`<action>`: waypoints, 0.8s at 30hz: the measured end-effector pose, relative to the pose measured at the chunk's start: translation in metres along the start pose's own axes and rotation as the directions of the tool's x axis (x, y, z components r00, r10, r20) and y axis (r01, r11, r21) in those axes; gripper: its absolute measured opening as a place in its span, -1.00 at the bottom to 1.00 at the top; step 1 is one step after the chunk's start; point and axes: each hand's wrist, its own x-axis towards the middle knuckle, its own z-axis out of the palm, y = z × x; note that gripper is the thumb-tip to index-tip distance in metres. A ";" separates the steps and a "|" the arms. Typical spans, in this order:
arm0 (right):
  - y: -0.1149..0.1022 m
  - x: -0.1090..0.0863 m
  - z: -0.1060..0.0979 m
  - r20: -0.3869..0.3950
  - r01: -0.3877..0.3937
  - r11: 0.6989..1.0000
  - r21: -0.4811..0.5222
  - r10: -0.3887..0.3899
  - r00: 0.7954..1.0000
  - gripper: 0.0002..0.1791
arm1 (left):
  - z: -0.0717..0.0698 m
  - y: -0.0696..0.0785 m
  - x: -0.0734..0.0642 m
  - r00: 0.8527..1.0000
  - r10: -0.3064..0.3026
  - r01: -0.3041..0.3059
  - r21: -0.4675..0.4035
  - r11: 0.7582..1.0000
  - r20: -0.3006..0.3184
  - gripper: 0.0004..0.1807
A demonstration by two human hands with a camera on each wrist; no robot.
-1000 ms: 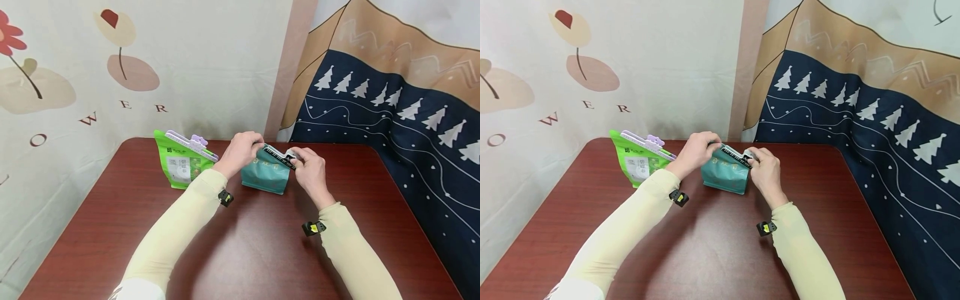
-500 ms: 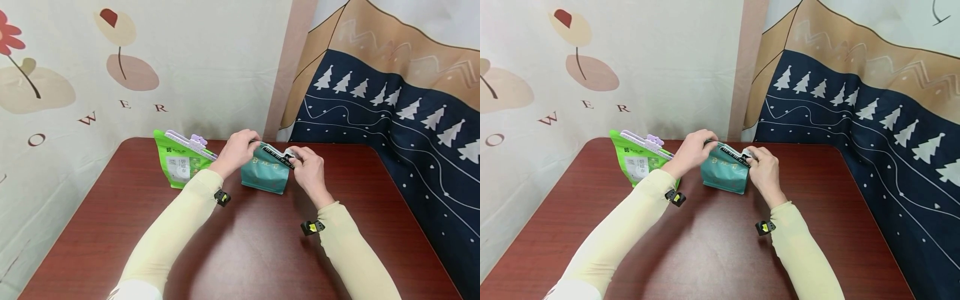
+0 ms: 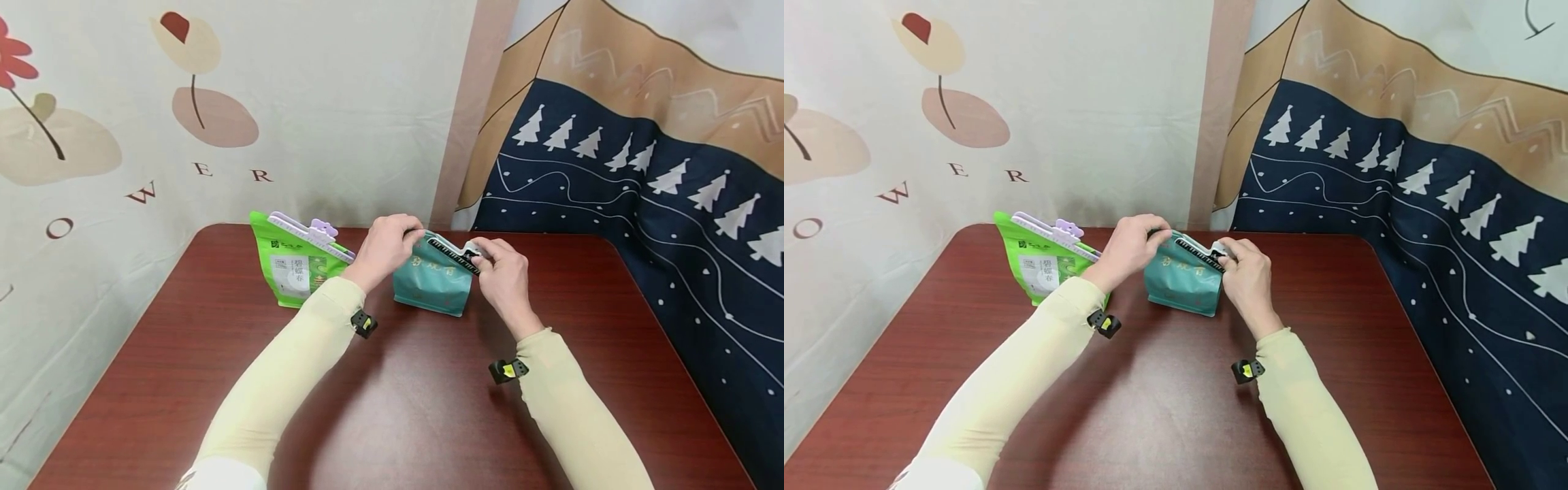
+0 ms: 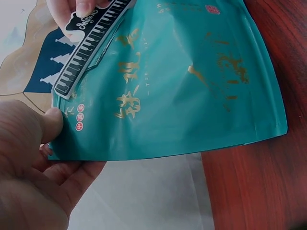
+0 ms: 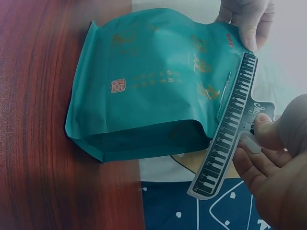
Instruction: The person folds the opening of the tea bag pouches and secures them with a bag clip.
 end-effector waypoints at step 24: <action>-0.004 0.000 0.004 -0.027 0.006 0.999 0.035 -0.005 1.000 -0.70 | -0.008 0.002 -0.001 0.998 0.001 -0.003 0.048 0.999 0.056 -0.80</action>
